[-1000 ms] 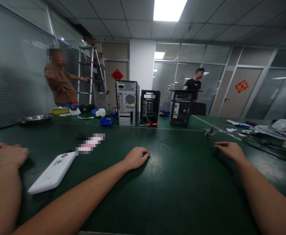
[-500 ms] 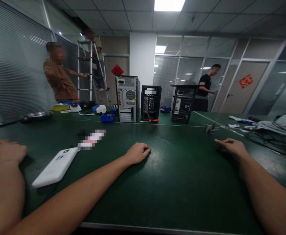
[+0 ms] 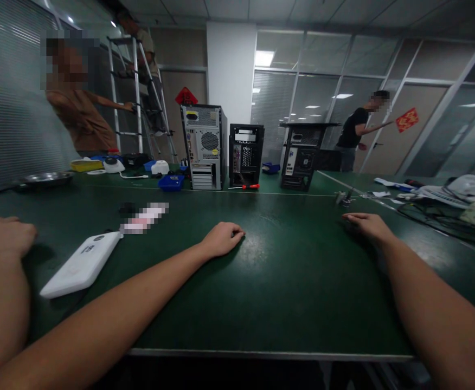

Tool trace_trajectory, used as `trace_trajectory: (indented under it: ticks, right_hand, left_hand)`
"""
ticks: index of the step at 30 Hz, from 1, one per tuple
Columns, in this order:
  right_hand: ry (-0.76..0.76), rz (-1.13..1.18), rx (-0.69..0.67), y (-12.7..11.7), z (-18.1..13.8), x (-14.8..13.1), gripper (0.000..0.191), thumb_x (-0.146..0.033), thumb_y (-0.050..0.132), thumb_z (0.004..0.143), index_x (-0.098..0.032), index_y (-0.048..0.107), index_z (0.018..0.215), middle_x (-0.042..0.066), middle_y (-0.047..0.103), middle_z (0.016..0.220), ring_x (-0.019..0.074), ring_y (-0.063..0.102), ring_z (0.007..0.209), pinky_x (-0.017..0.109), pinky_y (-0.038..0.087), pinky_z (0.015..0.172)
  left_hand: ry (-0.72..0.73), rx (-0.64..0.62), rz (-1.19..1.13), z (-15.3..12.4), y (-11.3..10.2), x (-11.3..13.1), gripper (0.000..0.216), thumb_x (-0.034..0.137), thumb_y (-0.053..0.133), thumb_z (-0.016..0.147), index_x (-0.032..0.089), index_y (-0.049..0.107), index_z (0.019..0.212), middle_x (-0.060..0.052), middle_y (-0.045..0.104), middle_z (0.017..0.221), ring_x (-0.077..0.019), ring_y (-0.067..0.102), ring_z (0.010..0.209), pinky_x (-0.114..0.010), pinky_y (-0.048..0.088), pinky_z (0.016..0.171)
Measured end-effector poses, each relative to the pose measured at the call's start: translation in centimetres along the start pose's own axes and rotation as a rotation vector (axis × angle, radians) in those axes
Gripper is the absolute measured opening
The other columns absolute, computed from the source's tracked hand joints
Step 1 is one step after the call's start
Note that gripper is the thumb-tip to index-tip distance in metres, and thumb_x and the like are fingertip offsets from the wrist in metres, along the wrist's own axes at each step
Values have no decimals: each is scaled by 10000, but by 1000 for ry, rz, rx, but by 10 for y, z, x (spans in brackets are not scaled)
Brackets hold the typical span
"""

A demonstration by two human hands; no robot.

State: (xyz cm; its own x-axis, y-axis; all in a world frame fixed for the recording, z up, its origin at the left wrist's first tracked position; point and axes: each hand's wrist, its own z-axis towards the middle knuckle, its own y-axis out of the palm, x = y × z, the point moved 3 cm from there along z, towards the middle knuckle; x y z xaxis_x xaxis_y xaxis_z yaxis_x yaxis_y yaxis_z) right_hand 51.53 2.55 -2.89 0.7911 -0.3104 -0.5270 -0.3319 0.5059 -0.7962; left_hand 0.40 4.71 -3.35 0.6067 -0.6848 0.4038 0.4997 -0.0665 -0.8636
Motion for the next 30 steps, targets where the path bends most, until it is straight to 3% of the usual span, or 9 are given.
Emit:
trace_trajectory:
  ticks: [4, 8, 16, 22, 30]
  right_hand:
    - [33, -21, -66, 1, -1, 2, 417, -451, 593, 875, -200, 756, 1166, 133, 723, 1134, 229, 631, 936, 317, 433, 810]
    - [70, -72, -36, -1, -2, 4, 500, -532, 619, 846, -197, 745, 1195, 166, 711, 1146, 269, 623, 970, 348, 419, 814]
    - [120, -150, 103, -6, -3, 18, 469, -516, 579, 859, -227, 752, 1186, 165, 710, 1167, 310, 622, 1037, 385, 425, 852]
    - [207, -163, 165, -9, 0, 33, 515, -528, 547, 856, -181, 760, 1172, 221, 698, 1166, 335, 642, 989, 409, 448, 791]
    - [184, -104, 120, 0, 0, 29, 508, -514, 514, 883, -205, 724, 1226, 187, 704, 1167, 310, 645, 967, 389, 444, 775]
  left_hand:
    - [1, -5, 7, 0, -1, 1, 321, 340, 502, 952, 187, 764, 1056, -58, 745, 1083, -214, 674, 974, -283, 497, 829]
    - [19, -4, 15, 1, 1, -2, 331, 348, 495, 957, 184, 764, 1059, -61, 749, 1051, -215, 673, 942, -289, 492, 817]
    - [9, -3, -17, 0, 2, -4, 338, 354, 488, 955, 188, 766, 1051, -61, 751, 1049, -209, 674, 934, -290, 494, 821]
    - [3, -1, -20, 0, 2, -5, 327, 348, 499, 947, 192, 768, 1047, -62, 749, 1052, -212, 671, 936, -293, 498, 828]
    - [-1, -1, -26, 0, 2, -5, 330, 366, 501, 955, 195, 767, 1050, -62, 747, 1055, -214, 672, 943, -292, 499, 825]
